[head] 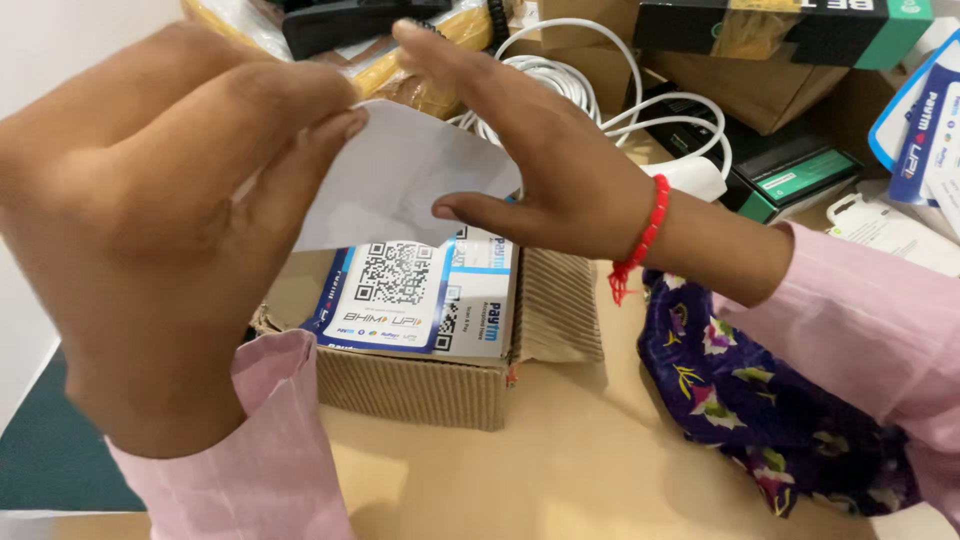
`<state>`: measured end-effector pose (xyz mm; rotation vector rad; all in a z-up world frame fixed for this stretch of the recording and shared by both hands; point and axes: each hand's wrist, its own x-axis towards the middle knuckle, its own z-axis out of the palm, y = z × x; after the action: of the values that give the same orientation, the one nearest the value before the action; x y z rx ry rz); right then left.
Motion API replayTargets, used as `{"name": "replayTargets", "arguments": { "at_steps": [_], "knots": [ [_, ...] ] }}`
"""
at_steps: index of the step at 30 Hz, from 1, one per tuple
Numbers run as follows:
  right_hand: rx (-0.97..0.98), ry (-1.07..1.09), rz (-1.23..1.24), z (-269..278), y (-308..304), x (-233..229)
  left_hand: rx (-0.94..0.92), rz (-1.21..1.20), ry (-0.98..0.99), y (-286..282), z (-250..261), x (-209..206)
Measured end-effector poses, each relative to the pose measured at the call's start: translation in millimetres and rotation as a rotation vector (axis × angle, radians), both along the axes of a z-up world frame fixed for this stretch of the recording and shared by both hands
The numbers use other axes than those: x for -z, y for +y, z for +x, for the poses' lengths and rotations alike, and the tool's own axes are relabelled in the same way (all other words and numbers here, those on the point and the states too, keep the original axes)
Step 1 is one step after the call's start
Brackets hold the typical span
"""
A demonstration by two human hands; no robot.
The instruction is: The person wipes small white electronic adapters with a purple cloth and places them onto labels and into a cardboard box.
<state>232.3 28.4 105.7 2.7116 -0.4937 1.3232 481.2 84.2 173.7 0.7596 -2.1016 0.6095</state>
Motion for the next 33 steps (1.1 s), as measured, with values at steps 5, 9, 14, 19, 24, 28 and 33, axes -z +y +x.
{"name": "replayTargets", "arguments": {
  "at_steps": [5,9,14,19,24,28,33],
  "knots": [
    [-0.072,0.051,0.363,32,-32,10,0.211,0.304,-0.002,0,14,-7],
    [-0.143,0.054,0.229,34,-33,34,0.201,0.428,0.151,-2,32,-9],
    [-0.036,0.410,0.261,36,-42,80,0.005,0.383,0.245,-26,38,3],
    [0.103,0.810,0.209,43,-51,83,0.017,0.263,0.144,-49,37,20],
    [0.304,1.375,0.747,61,-38,57,-0.063,0.322,0.173,-52,32,22],
    [0.352,1.407,0.739,70,-41,60,-0.090,0.402,0.186,-54,29,22],
    [0.456,1.416,0.620,72,-40,62,-0.078,0.404,0.122,-58,27,29]
  ]
}}
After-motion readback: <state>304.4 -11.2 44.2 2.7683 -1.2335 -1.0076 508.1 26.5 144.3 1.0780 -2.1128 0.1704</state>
